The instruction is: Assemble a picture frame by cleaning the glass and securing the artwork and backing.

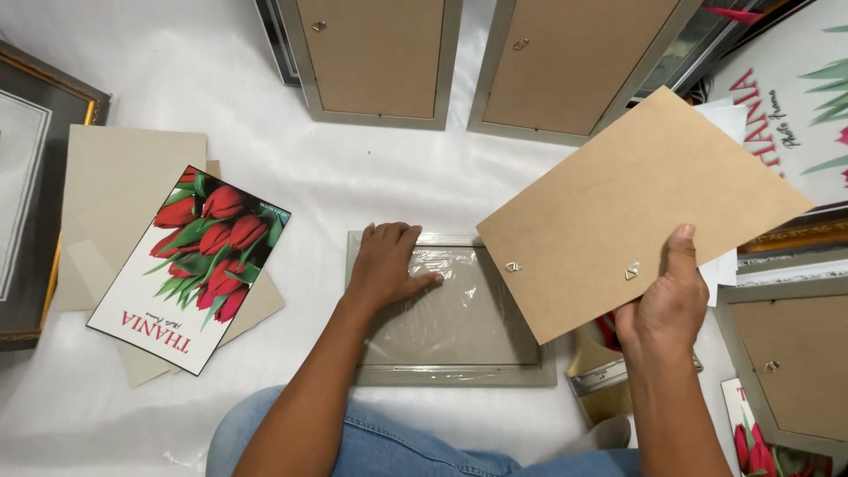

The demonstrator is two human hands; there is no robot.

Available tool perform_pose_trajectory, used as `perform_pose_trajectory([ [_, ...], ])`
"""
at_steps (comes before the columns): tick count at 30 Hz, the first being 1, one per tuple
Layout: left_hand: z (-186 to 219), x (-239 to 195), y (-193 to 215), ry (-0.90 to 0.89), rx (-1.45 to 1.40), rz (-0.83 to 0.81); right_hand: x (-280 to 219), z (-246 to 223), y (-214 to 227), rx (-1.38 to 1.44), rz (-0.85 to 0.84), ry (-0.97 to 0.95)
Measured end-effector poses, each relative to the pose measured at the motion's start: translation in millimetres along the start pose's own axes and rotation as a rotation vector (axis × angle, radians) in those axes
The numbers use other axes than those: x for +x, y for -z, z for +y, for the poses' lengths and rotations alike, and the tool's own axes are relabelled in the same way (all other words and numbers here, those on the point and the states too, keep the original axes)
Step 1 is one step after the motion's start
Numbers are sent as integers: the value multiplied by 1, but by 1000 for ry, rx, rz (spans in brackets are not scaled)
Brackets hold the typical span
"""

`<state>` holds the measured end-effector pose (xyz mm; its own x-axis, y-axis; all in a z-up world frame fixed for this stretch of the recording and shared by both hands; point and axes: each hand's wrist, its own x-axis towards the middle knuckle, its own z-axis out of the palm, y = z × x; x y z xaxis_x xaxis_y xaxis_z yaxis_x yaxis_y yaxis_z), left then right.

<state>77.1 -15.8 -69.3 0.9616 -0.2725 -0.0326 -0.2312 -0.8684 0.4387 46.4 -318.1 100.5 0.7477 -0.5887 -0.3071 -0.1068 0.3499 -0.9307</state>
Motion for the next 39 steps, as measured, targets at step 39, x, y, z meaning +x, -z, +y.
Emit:
perform_pose_trajectory([
  [39, 12, -41, 113, 877, -318, -143, 31, 27, 26, -449, -173, -205],
])
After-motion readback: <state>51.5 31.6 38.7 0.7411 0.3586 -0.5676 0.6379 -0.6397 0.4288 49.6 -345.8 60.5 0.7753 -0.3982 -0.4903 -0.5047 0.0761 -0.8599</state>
